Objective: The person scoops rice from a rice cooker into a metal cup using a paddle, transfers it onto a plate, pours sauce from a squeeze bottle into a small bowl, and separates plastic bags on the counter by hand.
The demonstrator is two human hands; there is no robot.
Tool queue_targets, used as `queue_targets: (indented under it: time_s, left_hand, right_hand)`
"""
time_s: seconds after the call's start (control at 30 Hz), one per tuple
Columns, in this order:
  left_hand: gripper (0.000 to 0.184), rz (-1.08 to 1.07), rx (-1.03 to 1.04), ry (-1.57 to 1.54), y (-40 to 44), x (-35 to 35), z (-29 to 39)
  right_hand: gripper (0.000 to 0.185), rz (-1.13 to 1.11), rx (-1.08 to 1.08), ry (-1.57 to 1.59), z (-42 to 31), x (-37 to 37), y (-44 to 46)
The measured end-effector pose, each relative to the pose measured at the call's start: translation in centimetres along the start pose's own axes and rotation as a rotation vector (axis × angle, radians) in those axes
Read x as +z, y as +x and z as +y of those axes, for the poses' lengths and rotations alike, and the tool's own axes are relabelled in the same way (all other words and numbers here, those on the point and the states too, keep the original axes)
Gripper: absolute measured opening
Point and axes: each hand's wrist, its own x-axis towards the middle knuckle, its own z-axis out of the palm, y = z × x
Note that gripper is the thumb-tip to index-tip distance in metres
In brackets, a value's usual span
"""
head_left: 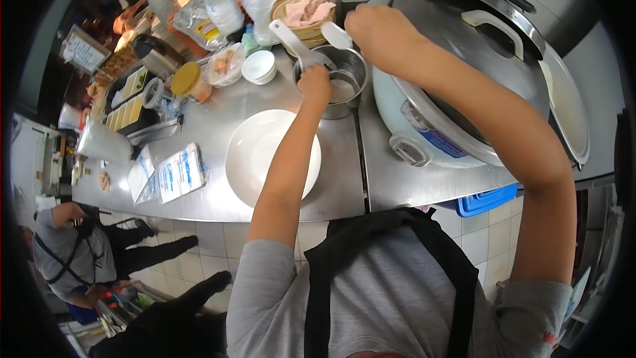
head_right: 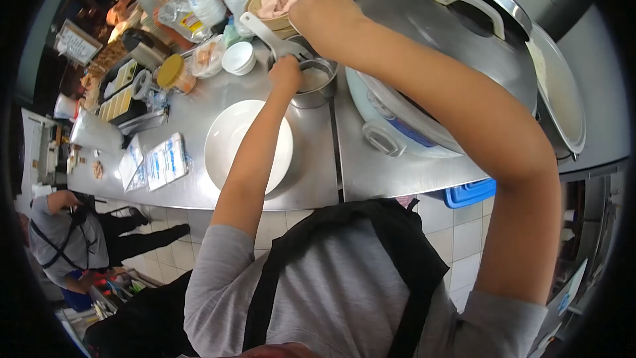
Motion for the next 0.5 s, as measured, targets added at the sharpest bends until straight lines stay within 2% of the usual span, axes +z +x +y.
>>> queue_targets:
  time_s: [0.07,0.1,0.17,0.2,0.23,0.3,0.33,0.37,0.5]
  left_hand:
    - [0.026,-0.069,0.053,0.002,-0.2,-0.3,-0.3]
    - [0.026,-0.139,0.089,0.002,-0.2,-0.4,-0.7]
    - [0.025,-0.071,0.198,-0.013,0.5,1.1,-1.9]
    - [0.025,-0.051,0.183,-0.044,0.3,0.7,-1.8]
    - [0.024,-0.032,0.165,-0.072,-0.1,0.2,-1.7]
    - [0.019,0.070,0.187,-0.117,-0.6,-0.5,-1.5]
    - [0.021,0.087,0.231,-0.155,-0.6,-0.3,-1.7]
    - [0.024,0.102,0.276,-0.195,-0.5,-0.1,-1.8]
    - [0.027,0.025,0.240,-0.160,-0.4,-0.4,-0.7]
  right_hand:
    - [0.014,0.150,0.135,0.069,1.1,-1.3,-0.6]
    - [0.014,0.145,0.159,0.052,1.6,-2.5,-1.2]
    - [0.009,0.045,0.407,0.439,2.4,-6.1,-2.6]
    - [0.016,0.083,0.696,0.819,1.8,-7.7,-3.7]
    - [0.016,0.099,0.729,0.796,2.2,-8.5,-5.3]
    - [0.023,0.225,0.683,1.139,3.4,-10.0,-9.1]
    - [0.023,0.251,0.714,1.119,3.5,-10.8,-11.3]
    - [0.023,0.316,0.751,1.247,3.3,-11.8,-13.7]
    - [0.023,0.592,0.924,1.504,2.3,-13.7,-24.7]
